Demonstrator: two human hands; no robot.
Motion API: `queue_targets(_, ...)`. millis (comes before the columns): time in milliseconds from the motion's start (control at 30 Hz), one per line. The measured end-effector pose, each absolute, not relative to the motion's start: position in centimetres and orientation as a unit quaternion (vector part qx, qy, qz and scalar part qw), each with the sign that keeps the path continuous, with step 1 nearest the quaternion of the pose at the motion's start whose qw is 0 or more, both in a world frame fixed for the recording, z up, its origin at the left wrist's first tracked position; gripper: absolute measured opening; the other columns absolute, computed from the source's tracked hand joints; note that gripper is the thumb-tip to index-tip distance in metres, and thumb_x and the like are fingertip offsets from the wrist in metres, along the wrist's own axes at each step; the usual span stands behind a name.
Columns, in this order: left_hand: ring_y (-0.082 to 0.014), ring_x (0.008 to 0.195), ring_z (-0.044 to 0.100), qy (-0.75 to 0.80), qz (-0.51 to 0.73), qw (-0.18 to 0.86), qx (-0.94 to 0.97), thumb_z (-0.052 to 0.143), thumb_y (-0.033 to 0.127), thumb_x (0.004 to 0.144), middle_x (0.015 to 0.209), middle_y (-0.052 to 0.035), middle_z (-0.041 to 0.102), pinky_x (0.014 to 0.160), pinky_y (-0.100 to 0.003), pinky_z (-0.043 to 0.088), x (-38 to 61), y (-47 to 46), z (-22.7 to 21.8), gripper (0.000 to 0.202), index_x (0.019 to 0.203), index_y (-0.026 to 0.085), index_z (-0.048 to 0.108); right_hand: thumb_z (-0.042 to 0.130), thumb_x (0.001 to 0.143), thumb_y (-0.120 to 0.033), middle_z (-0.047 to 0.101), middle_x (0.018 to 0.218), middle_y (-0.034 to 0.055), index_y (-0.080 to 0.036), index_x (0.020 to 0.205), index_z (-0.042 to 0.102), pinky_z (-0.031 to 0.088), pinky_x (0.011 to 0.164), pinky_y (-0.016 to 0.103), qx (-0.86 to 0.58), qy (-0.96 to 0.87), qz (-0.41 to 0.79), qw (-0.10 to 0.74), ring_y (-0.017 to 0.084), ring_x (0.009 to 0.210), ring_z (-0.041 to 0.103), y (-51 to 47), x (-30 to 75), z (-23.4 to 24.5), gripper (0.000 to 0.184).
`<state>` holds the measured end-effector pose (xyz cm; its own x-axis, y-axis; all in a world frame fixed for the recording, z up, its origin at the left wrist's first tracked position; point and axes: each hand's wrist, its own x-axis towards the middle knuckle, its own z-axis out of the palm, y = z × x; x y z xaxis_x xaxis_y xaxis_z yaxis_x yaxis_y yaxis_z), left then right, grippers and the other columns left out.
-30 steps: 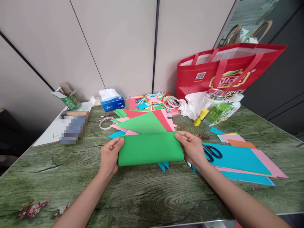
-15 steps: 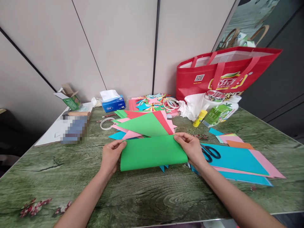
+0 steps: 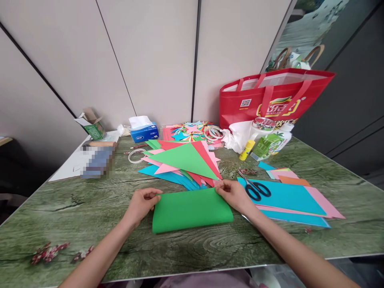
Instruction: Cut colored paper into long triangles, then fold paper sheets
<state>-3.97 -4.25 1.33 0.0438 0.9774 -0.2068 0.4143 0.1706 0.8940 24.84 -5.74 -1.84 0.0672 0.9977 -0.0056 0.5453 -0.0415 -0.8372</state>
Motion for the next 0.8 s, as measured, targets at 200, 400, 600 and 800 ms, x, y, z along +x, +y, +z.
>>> queue_targets(200, -0.0108, 0.044, 0.040, 0.608, 0.269, 0.331, 0.669, 0.053, 0.021, 0.063, 0.046, 0.0040, 0.047, 0.044, -0.022, 0.030, -4.3, -3.8, 0.6, 0.020, 0.072, 0.016, 0.069, 0.049, 0.070, -0.021, 0.063, 0.072, 0.0028, -0.018, 0.074, 0.062, 0.037, 0.059, 0.026, -0.682, -0.649, 0.215, 0.260, 0.018, 0.065, 0.057, -6.1, 24.1, -1.6, 0.013)
queue_targets(400, -0.0142, 0.054, 0.047, 0.601, 0.209, 0.212, 0.742, 0.048, 0.015, 0.070, 0.060, 0.0002, 0.055, 0.055, -0.025, 0.036, -4.1, -4.3, 0.5, 0.024, 0.075, 0.022, 0.070, 0.049, 0.073, -0.019, 0.059, 0.077, 0.0034, -0.018, 0.078, 0.059, 0.034, 0.057, 0.024, -0.709, -0.662, 0.149, 0.191, 0.017, 0.069, 0.057, -6.2, 23.6, -1.5, 0.012)
queue_targets(600, -0.0154, 0.058, 0.052, 0.589, 0.160, 0.165, 0.775, 0.046, 0.012, 0.073, 0.066, -0.0013, 0.056, 0.057, -0.025, 0.038, -3.8, -4.6, 0.6, 0.026, 0.082, 0.020, 0.069, 0.048, 0.077, -0.019, 0.057, 0.084, 0.0037, -0.019, 0.088, 0.056, 0.032, 0.056, 0.022, -0.714, -0.674, 0.122, 0.143, 0.016, 0.072, 0.057, -6.4, 23.1, -1.0, 0.014)
queue_targets(800, -0.0137, 0.060, 0.053, 0.609, 0.100, 0.115, 0.778, 0.046, 0.017, 0.077, 0.084, -0.0034, 0.053, 0.052, -0.024, 0.037, -3.5, -5.4, 1.4, 0.025, 0.088, 0.022, 0.067, 0.043, 0.081, -0.016, 0.057, 0.090, 0.0023, -0.024, 0.084, 0.062, 0.031, 0.055, 0.022, -0.683, -0.717, 0.108, 0.089, 0.015, 0.072, 0.058, -6.4, 22.4, 0.2, 0.020)
